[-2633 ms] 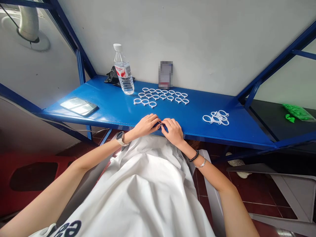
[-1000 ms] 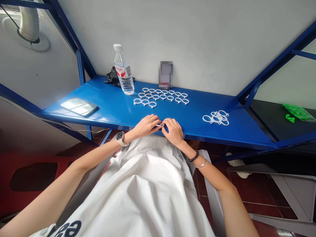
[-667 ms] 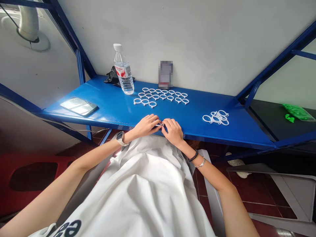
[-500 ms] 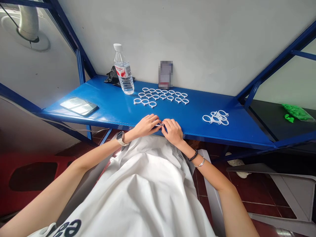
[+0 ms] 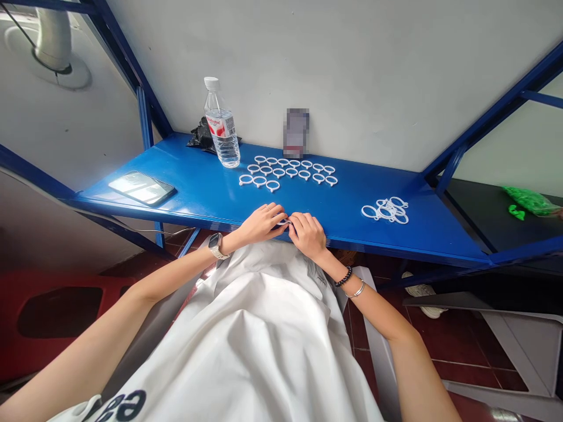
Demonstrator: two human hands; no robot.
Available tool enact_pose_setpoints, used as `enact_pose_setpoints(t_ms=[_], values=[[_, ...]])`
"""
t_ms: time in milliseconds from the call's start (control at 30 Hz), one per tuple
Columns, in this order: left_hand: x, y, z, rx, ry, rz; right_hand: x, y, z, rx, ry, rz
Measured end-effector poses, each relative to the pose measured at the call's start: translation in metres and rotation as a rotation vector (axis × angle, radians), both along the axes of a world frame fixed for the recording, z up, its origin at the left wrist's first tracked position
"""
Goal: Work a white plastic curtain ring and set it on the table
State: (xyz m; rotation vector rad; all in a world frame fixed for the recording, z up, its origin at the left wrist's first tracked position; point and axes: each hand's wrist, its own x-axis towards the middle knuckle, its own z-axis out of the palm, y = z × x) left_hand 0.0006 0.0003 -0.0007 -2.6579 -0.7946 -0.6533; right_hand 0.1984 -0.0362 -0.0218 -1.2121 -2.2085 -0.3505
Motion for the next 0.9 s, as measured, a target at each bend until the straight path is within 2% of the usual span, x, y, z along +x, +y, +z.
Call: enact_pose_setpoints(t_ms=[400,900], values=[[-0.001,0.002,0.001,-0.044,0.003,0.001,-0.002,-0.003,0.008,-0.019,0.033,-0.003],[0.0,0.001,0.001,-0.019,-0.022,-0.007,-0.002,-0.004,0.012,-0.053,0.092,0.012]])
